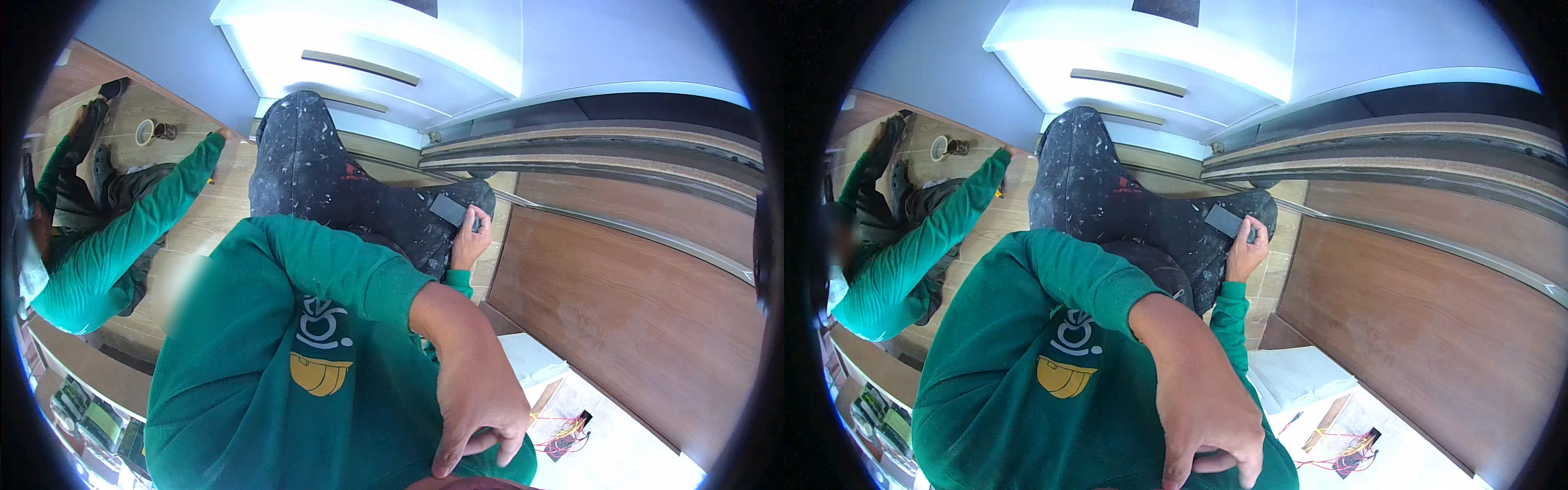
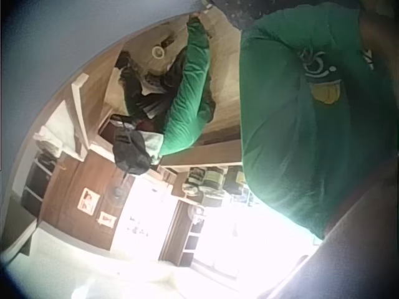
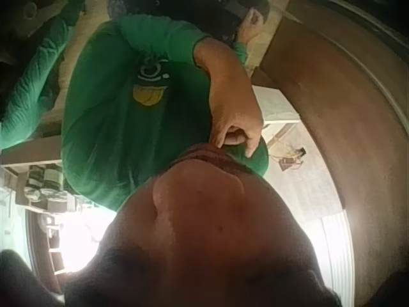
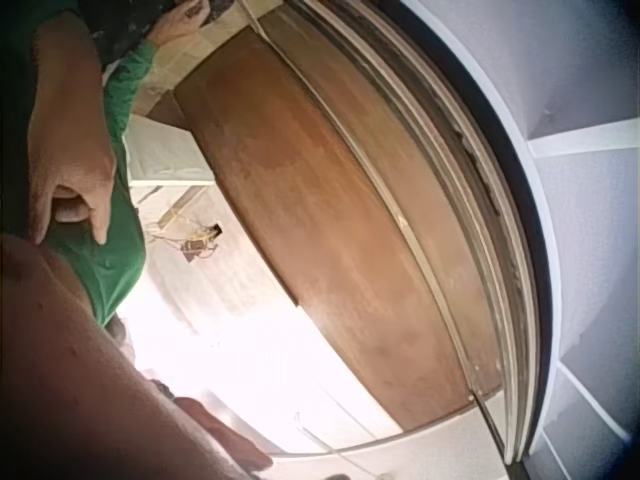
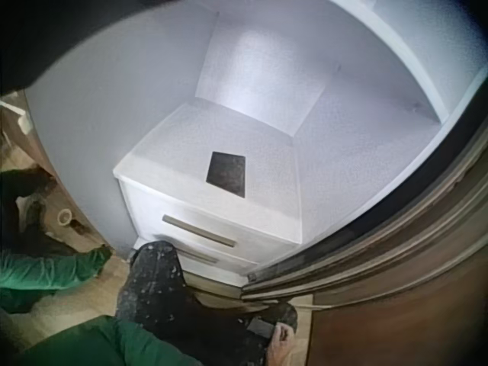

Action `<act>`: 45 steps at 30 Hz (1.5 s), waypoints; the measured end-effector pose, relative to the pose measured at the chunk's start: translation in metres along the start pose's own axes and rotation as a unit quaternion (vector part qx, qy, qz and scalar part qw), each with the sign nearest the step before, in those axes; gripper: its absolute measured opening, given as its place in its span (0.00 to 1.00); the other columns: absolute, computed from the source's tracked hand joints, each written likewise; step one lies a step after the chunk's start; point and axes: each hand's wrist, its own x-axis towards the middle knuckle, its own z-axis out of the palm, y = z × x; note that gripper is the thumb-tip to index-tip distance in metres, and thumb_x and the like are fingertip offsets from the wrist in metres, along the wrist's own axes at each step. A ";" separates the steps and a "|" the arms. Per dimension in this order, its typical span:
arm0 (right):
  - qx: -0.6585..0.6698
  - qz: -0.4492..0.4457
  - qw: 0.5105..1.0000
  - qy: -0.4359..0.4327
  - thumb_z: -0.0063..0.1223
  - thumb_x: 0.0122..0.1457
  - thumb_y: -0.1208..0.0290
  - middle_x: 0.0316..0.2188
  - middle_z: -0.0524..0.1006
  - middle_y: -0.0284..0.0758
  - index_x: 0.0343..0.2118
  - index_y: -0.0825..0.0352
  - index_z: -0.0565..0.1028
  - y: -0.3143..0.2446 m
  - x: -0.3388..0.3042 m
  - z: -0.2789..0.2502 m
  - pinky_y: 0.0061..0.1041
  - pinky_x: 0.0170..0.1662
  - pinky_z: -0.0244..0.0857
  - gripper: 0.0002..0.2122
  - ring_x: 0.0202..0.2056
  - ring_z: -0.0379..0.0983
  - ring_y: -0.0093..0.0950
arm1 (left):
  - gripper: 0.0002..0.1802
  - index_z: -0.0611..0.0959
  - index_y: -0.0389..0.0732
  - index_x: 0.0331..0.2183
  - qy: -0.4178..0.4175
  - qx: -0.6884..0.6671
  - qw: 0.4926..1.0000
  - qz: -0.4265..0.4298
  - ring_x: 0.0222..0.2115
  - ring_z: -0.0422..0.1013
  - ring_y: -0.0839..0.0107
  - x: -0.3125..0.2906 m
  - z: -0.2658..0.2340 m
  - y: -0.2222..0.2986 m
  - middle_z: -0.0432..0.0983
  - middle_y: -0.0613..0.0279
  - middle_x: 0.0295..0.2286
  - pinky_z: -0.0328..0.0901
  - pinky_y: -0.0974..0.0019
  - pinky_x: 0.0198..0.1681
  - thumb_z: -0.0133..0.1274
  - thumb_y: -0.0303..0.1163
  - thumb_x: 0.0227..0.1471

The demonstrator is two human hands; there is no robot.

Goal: The person kneels on the floor and uses a sanding block to smooth the edges of a white cabinet. They repeatedly rub the sanding block along the vertical and horizontal edges of the cabinet door and frame.

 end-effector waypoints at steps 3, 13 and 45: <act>-0.003 0.000 1.000 0.001 0.60 0.70 0.70 0.39 0.84 0.36 0.41 0.72 0.82 0.001 0.000 -0.003 0.28 0.52 0.70 0.09 0.43 0.77 0.25 | 0.43 0.73 0.20 0.61 -0.016 -0.063 0.998 0.010 0.31 0.77 0.75 0.007 0.003 -0.010 0.83 0.63 0.28 0.72 0.69 0.38 0.73 0.33 0.51; -0.043 -0.038 0.998 -0.002 0.60 0.69 0.71 0.39 0.85 0.38 0.40 0.70 0.83 0.002 0.002 -0.004 0.32 0.53 0.71 0.08 0.43 0.80 0.29 | 0.10 0.75 0.28 0.21 0.052 0.075 0.987 -0.130 0.18 0.62 0.60 -0.005 -0.004 0.022 0.67 0.48 0.15 0.57 0.51 0.26 0.54 0.27 0.44; -0.036 -0.009 0.999 -0.011 0.58 0.71 0.68 0.44 0.85 0.39 0.45 0.72 0.82 0.004 0.003 0.003 0.30 0.57 0.69 0.11 0.49 0.80 0.29 | 0.13 0.86 0.33 0.41 0.254 -0.242 0.917 0.190 0.29 0.73 0.72 -0.006 0.013 -0.065 0.82 0.57 0.30 0.69 0.60 0.34 0.54 0.34 0.68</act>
